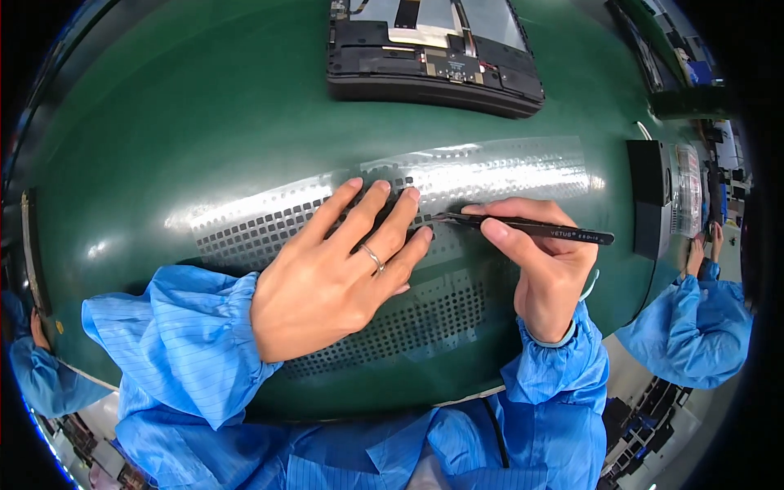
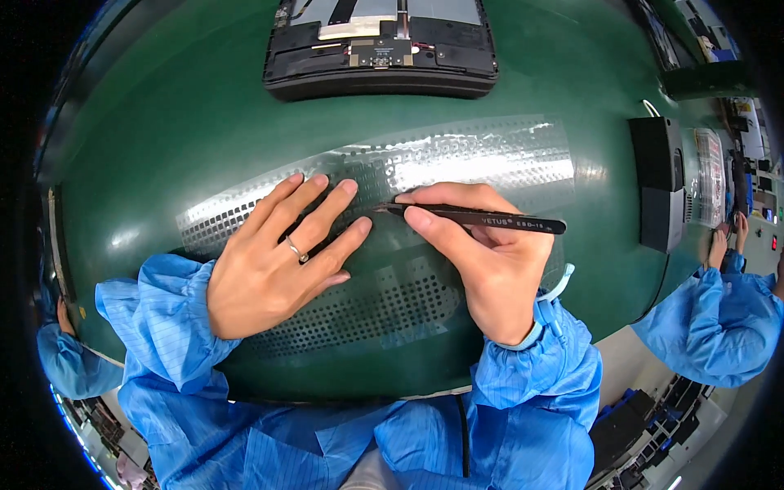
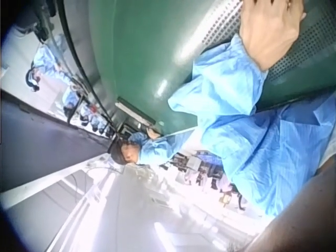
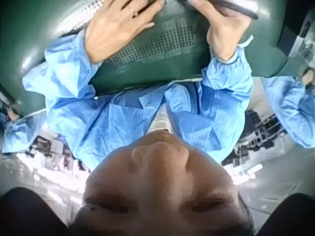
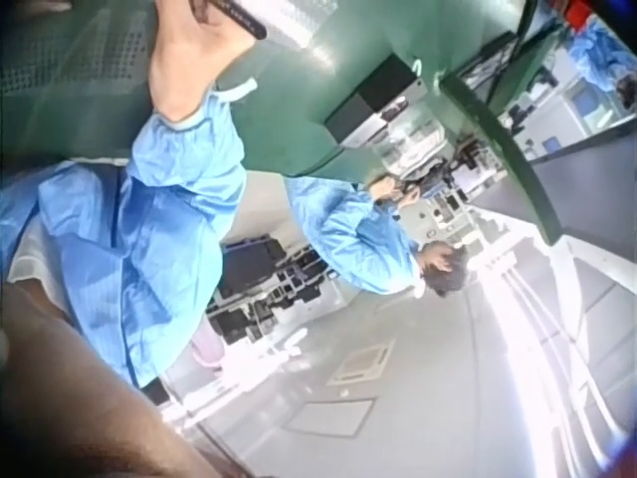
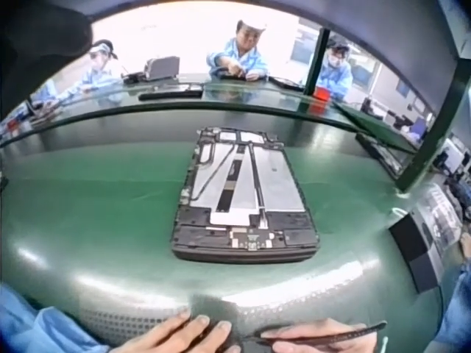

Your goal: The person assembles electronic components by fitting them into a tablet device chassis using tweezers and a precision tool.

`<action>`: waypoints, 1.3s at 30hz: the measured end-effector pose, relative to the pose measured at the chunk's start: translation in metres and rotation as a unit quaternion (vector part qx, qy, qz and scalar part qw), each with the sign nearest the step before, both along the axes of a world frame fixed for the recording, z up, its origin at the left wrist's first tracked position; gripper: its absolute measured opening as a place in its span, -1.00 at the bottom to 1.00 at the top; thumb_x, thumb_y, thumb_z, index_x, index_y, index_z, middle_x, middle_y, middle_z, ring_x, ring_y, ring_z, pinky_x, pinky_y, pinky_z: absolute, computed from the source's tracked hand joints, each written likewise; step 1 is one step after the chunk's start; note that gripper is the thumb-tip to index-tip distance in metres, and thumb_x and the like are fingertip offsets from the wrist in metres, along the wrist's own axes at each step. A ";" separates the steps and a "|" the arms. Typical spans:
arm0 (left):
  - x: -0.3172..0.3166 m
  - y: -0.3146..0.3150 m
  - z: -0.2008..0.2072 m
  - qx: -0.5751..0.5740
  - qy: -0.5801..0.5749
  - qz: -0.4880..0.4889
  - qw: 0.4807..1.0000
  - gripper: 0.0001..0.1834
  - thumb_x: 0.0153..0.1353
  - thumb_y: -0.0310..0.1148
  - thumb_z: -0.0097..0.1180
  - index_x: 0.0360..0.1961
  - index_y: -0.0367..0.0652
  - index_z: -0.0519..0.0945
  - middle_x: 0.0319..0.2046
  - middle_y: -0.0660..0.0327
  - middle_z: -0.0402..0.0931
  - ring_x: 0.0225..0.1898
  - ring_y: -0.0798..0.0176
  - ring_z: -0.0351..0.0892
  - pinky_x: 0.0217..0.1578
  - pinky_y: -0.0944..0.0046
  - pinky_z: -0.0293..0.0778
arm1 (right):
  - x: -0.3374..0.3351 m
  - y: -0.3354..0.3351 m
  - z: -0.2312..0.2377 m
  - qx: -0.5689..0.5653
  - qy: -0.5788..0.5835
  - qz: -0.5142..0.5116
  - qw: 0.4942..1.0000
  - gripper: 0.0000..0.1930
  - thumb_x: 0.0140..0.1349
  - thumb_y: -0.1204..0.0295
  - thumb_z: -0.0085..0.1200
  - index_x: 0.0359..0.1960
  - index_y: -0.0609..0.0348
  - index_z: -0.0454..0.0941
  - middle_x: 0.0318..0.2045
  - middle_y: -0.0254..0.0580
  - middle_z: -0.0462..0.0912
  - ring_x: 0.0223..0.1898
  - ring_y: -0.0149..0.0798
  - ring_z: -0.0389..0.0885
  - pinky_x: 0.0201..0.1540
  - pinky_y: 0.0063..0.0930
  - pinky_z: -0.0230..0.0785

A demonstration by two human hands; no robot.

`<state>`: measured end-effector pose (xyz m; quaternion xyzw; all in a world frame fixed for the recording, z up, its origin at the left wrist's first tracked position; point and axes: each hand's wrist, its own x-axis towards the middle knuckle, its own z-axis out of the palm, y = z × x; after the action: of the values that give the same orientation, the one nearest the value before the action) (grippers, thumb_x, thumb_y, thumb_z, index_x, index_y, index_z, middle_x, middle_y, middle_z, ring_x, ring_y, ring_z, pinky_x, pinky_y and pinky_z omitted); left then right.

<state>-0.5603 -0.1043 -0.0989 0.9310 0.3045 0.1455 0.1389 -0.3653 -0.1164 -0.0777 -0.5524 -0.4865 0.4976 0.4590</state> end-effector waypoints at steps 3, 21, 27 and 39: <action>0.000 0.000 0.000 -0.003 0.009 0.001 1.000 -0.35 -0.33 -0.32 0.26 -0.07 -0.14 0.41 0.06 0.03 0.20 0.02 -0.04 0.26 0.02 0.00 0.23 | -0.001 0.000 0.000 -0.001 0.006 -0.006 1.000 -0.86 -0.02 0.66 0.05 -0.37 0.41 0.49 -0.42 -0.14 0.57 -0.39 -0.42 0.49 -0.30 -0.64 0.33; 0.000 0.000 0.000 0.007 0.020 -0.003 1.000 -0.35 -0.33 -0.30 0.25 -0.07 -0.14 0.41 0.06 0.03 0.20 0.02 -0.04 0.26 0.01 0.00 0.23 | -0.002 0.000 0.001 0.002 0.018 -0.005 1.000 -0.87 -0.01 0.68 0.04 -0.37 0.43 0.48 -0.41 -0.11 0.57 -0.39 -0.42 0.50 -0.29 -0.64 0.34; 0.000 0.001 0.001 -0.002 0.021 -0.002 1.000 -0.36 -0.33 -0.30 0.25 -0.07 -0.14 0.42 0.06 0.03 0.19 0.02 -0.04 0.25 0.02 0.00 0.22 | 0.002 0.003 -0.001 -0.012 0.027 -0.014 0.999 -0.87 -0.05 0.68 0.06 -0.40 0.42 0.49 -0.44 -0.09 0.58 -0.42 -0.40 0.50 -0.30 -0.62 0.33; -0.012 0.068 0.016 0.014 -0.096 0.206 0.974 -0.44 -0.11 -0.43 0.16 0.00 -0.16 0.34 -0.04 -0.03 0.30 -0.06 -0.07 0.33 -0.06 0.18 0.28 | 0.051 0.083 0.010 0.105 0.209 -0.104 0.967 -0.87 0.00 0.52 0.02 -0.44 0.37 0.47 -0.45 -0.09 0.53 -0.34 -0.24 0.52 -0.13 -0.44 0.31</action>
<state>-0.5722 -0.0359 -0.0833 0.8319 0.4724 0.2644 0.1217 -0.3147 -0.0330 -0.0675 -0.4324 -0.3697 0.4976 0.6548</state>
